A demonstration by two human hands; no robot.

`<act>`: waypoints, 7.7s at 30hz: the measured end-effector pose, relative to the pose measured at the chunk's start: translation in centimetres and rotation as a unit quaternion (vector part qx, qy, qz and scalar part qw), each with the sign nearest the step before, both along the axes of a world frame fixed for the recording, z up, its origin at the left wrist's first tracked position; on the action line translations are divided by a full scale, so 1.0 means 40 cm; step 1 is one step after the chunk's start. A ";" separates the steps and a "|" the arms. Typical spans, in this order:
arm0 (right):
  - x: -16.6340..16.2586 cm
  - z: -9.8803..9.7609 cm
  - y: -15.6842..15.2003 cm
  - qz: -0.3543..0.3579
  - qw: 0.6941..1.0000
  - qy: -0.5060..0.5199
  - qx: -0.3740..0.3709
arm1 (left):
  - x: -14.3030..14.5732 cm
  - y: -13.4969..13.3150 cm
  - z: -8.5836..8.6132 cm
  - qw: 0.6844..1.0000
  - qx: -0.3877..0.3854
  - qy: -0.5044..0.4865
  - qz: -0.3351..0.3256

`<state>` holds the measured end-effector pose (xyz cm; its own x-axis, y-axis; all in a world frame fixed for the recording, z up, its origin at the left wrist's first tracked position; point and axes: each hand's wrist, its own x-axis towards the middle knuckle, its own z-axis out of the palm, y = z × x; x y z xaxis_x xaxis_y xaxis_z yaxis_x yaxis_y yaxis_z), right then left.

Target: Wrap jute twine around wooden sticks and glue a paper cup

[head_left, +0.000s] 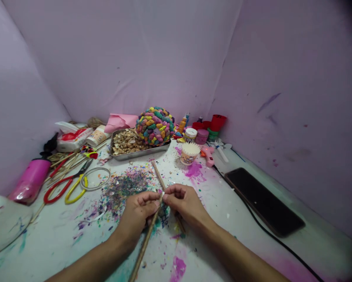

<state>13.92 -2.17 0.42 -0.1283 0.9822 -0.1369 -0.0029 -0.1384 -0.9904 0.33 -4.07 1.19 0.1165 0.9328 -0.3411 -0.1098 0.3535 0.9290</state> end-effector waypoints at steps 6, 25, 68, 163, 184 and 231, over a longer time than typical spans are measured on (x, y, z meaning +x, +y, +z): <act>-0.002 -0.003 -0.003 0.023 0.999 0.030 -0.028 | 0.001 -0.004 -0.007 0.998 0.052 0.030 -0.026; 0.011 0.010 0.005 0.063 0.992 0.107 -0.030 | -0.006 0.011 -0.001 1.000 0.003 0.000 -0.020; 0.001 0.009 -0.005 0.018 0.997 -0.072 0.009 | 0.003 0.011 0.018 0.977 0.122 0.173 -0.002; 0.014 0.010 -0.026 -0.003 0.905 -0.311 0.291 | 0.010 0.023 0.008 0.999 -0.008 0.031 0.033; 0.012 0.014 -0.027 -0.005 0.908 -0.309 0.283 | 0.007 0.018 0.009 0.990 0.073 0.114 0.022; 0.007 0.025 -0.025 0.020 0.927 -0.279 0.250 | 0.005 0.026 0.044 0.914 0.172 0.357 -0.084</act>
